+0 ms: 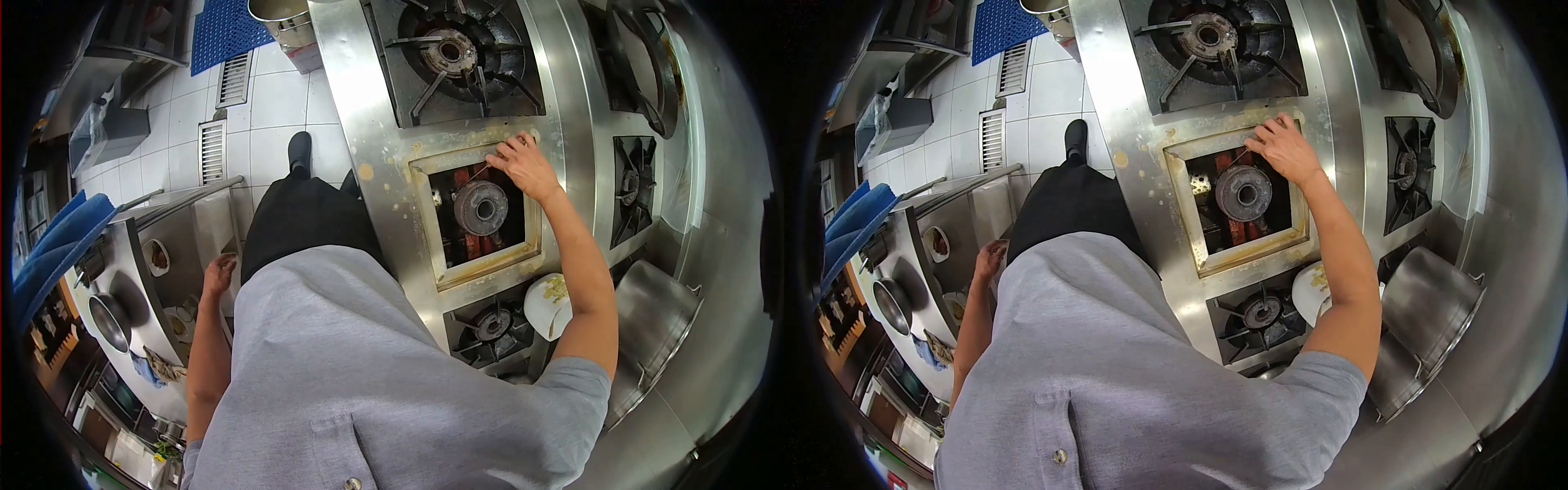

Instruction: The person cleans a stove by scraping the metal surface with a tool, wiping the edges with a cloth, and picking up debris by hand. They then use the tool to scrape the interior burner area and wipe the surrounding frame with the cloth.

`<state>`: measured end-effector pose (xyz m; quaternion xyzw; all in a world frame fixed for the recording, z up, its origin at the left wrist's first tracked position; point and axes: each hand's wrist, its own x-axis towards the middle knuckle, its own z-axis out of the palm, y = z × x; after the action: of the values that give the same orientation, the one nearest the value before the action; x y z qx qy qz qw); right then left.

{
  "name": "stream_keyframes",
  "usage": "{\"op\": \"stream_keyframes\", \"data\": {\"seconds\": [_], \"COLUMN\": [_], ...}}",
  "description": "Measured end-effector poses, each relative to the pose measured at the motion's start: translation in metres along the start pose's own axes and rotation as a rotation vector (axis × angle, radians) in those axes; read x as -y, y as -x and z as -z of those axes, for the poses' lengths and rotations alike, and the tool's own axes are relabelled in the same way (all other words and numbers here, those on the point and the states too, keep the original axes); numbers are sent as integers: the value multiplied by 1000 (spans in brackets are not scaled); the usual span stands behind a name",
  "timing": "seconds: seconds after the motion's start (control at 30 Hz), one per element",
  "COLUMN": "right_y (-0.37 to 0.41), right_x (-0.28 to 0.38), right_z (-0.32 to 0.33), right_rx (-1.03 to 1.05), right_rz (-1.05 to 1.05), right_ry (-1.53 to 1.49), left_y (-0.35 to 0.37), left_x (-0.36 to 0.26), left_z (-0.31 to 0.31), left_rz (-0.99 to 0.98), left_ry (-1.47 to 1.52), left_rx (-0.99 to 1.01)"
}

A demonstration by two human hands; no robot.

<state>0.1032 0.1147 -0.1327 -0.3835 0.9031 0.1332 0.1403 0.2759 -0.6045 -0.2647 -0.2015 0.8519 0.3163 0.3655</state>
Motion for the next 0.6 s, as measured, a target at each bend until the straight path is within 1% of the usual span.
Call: {"op": "stream_keyframes", "data": {"seconds": [0.13, 0.23, 0.3, 0.33, 0.43, 0.53, 0.6], "right_y": [-2, -3, -3, 0, 16, 27, 34], "right_x": [-7, -8, -9, -7, -6, 0, 6], "right_z": [-2, -4, -4, -6, -18, -34, -42], "right_rx": [-29, -22, -21, -27, -59, -92, -99], "right_rz": [10, 26, 37, 24, -34, -104, -145], "right_ry": [-16, -24, -1, 6, 31, 21, 8], "left_y": [1, -1, -3, -2, -5, -5, 0], "left_x": [-11, -27, -40, -42, -44, -38, -32], "left_z": [-2, 0, 2, 2, 0, -7, -9], "left_rz": [11, -70, -69, -67, -101, -83, -75], "left_ry": [-16, -45, -5, 14, -59, 1, -42], "left_rx": [14, 11, 8, 9, -59, -9, 6]}}
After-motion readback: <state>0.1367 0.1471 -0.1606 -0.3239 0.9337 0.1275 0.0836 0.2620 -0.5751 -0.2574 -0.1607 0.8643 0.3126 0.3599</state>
